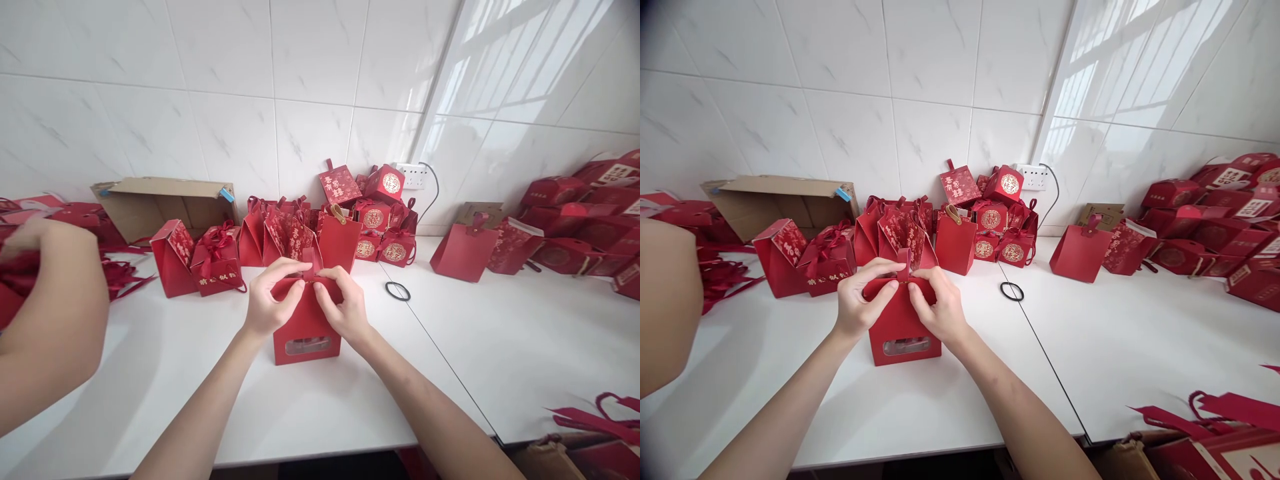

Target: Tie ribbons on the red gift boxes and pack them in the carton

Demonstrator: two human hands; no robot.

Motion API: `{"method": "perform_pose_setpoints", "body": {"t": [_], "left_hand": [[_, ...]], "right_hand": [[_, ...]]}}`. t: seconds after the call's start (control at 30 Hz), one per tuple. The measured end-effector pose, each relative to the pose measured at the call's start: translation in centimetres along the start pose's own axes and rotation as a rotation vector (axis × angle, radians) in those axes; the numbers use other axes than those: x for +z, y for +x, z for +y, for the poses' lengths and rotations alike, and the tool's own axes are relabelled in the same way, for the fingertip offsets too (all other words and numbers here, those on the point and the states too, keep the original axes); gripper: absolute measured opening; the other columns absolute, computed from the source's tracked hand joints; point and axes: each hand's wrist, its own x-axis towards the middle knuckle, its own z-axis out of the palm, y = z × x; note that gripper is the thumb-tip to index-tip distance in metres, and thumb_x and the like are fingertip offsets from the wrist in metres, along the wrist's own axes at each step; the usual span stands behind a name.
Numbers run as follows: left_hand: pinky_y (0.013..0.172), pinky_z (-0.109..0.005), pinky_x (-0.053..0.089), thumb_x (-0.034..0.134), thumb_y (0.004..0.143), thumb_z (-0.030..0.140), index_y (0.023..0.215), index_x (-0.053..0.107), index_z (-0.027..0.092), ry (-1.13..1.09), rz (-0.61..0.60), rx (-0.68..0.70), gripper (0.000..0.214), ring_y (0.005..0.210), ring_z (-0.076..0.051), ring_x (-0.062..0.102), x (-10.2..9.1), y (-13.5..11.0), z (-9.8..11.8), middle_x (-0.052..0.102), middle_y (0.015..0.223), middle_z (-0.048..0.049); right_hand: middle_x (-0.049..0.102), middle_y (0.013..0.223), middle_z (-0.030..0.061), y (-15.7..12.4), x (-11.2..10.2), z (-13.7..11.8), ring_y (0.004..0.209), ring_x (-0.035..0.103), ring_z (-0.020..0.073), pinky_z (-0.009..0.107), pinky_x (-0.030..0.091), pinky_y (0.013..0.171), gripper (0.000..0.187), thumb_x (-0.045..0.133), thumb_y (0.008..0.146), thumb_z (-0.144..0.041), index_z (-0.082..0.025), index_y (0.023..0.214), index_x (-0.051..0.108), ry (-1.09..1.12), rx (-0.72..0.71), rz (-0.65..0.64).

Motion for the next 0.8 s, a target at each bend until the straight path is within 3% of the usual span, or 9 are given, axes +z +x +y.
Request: {"method": "perform_pose_setpoints", "body": {"t": [0.8], "left_hand": [[0.074,-0.030,0.055,0.054,0.077,0.017,0.092,0.070,0.019,-0.012,-0.008,-0.038,0.021,0.082,-0.017,0.064,-0.04,0.02,0.02,0.068,0.087,-0.0042]], "right_hand": [[0.063,0.081,0.0019,0.08,-0.08,-0.13,0.073,0.060,0.0155,0.029,0.049,0.068,0.008,0.048,0.088,-0.025,-0.023,0.090,0.055,0.008,0.016,0.000]]}}
